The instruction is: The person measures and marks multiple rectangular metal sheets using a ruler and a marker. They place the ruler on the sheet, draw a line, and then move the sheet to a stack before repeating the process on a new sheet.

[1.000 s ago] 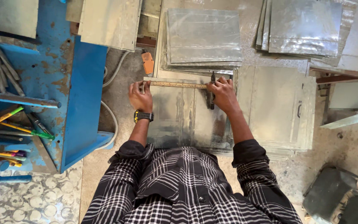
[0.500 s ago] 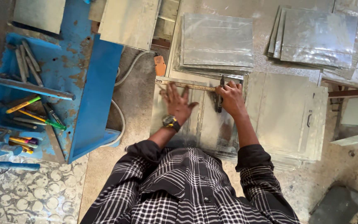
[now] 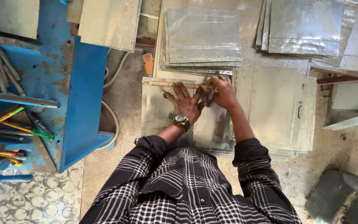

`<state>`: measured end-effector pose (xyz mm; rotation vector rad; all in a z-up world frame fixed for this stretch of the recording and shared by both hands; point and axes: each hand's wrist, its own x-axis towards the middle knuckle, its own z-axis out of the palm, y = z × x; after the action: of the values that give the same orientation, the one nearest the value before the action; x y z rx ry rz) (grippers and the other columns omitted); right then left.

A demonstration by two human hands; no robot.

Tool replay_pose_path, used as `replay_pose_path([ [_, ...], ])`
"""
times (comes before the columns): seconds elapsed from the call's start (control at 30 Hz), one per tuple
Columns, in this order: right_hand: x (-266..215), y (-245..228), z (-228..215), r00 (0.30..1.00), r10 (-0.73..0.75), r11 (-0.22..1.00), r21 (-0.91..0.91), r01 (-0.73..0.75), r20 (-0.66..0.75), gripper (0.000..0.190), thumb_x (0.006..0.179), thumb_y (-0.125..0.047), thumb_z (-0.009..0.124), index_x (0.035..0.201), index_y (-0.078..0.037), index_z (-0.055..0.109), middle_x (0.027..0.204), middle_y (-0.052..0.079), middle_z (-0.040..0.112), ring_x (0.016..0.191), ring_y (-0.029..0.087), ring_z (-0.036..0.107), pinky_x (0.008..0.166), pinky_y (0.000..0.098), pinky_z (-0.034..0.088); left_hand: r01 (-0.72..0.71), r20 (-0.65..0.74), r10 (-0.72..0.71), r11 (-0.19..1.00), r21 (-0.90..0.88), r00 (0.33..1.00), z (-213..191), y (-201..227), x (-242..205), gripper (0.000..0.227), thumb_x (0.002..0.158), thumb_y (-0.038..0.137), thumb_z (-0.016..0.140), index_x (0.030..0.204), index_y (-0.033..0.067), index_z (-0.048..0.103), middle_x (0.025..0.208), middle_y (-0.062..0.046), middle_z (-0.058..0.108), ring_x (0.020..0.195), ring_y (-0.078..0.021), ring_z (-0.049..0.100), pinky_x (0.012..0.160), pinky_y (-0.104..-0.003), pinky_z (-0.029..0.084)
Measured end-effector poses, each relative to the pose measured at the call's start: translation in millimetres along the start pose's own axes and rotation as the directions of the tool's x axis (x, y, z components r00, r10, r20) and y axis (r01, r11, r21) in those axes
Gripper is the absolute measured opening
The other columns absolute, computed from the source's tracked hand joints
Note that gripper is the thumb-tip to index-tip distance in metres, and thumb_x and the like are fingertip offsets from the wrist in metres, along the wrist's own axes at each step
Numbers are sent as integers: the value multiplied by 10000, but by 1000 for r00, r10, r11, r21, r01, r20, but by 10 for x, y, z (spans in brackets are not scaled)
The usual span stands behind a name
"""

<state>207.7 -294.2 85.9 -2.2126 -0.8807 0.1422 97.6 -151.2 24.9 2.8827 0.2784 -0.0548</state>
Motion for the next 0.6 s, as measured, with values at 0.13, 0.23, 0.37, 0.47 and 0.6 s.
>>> replay_pose_path([
  [0.13, 76, 154, 31, 991, 129, 816, 571, -90, -29, 276, 1054, -260, 530, 1285, -112, 554, 951, -11, 714, 931, 86, 677, 851, 271, 526, 4, -31, -6, 998, -70, 999, -65, 45, -20, 796, 848, 677, 645, 1542, 362, 413, 1586, -455, 89, 1464, -670, 24, 1015, -917, 59],
  [0.23, 162, 266, 103, 985, 164, 679, 719, -148, 48, 321, 1106, -327, 483, 1276, -99, 632, 869, -39, 659, 885, 73, 669, 823, 246, 518, 1, -52, -3, 999, -41, 999, -134, 70, -12, 796, 863, 674, 641, 1554, 352, 411, 1576, -457, 117, 1462, -674, 46, 1026, -913, 83],
  [0.37, 265, 328, 254, 969, 245, 863, 449, -231, 28, 269, 1091, -296, 630, 1036, -65, 756, 811, 1, 665, 768, 87, 570, 671, 298, 458, 24, -15, -24, 1000, -8, 1000, -209, 111, 4, 795, 864, 676, 627, 1554, 357, 396, 1576, -450, 137, 1460, -674, 60, 1033, -901, 109],
  [0.47, 339, 259, 265, 981, 193, 911, 370, -180, 3, 237, 894, -265, 794, 993, -57, 738, 825, 19, 694, 738, 114, 597, 662, 317, 500, 37, 29, -38, 999, 35, 999, -246, 118, 0, 802, 877, 674, 620, 1570, 347, 383, 1587, -431, 141, 1466, -663, 56, 1036, -900, 106],
  [0.6, 377, 186, 223, 995, 20, 996, 89, -11, -100, 202, 790, -205, 859, 900, -76, 748, 830, 73, 727, 768, 200, 693, 704, 336, 544, 41, 57, -43, 999, 30, 997, -242, 127, 17, 828, 876, 685, 599, 1587, 363, 325, 1590, -432, 129, 1458, -671, 42, 1016, -904, 108],
])
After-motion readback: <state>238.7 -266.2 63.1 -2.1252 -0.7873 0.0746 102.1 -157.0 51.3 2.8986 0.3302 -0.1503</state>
